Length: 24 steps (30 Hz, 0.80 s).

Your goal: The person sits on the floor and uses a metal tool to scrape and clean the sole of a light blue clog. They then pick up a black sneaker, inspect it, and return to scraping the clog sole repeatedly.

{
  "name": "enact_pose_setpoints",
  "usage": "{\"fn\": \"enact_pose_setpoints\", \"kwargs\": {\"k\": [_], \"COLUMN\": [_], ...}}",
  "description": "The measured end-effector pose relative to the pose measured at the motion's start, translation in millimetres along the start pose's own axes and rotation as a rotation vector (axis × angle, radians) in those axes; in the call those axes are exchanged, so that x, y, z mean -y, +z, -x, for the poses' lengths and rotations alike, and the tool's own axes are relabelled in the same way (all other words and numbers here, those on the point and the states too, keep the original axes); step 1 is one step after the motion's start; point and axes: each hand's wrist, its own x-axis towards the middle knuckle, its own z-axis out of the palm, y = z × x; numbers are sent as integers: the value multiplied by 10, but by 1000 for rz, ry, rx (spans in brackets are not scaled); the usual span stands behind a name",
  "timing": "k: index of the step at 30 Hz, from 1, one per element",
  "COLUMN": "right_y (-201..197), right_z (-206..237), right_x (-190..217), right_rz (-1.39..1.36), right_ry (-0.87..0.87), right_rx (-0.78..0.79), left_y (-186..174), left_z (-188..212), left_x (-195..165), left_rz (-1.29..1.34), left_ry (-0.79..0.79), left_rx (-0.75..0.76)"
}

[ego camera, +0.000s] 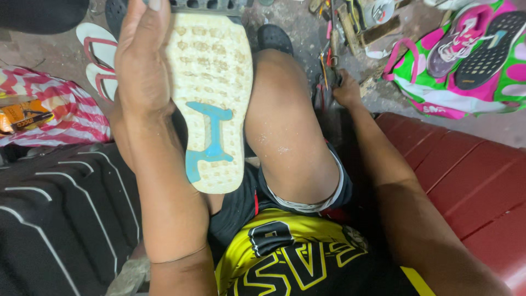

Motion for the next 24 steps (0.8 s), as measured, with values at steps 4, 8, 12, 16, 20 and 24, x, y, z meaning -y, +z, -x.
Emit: {"fn": "enact_pose_setpoints", "kwargs": {"k": [4,8,12,16,20,24], "right_y": [-506,-1302,-1964,-2262,-2198,-2035], "right_z": [-174,-173,302,633,678,801], "right_x": [179,955,1987,2880,3437,3561], "right_rz": [-174,-400,-286,119,329,337], "right_ry": [-115,-239,-644,-896,-1133,-1071], "right_rx": [-199,-207,-220,-297,-386,-385], "left_y": [-42,-25,6,39,82,118], "left_z": [-68,-104,-107,-104,-72,-24], "left_x": [77,104,79,62,55,21], "left_rz": [-4,29,40,42,-4,-355], "left_ry": [73,101,106,142,202,234], "left_rx": [14,29,66,40,30,-117]}}
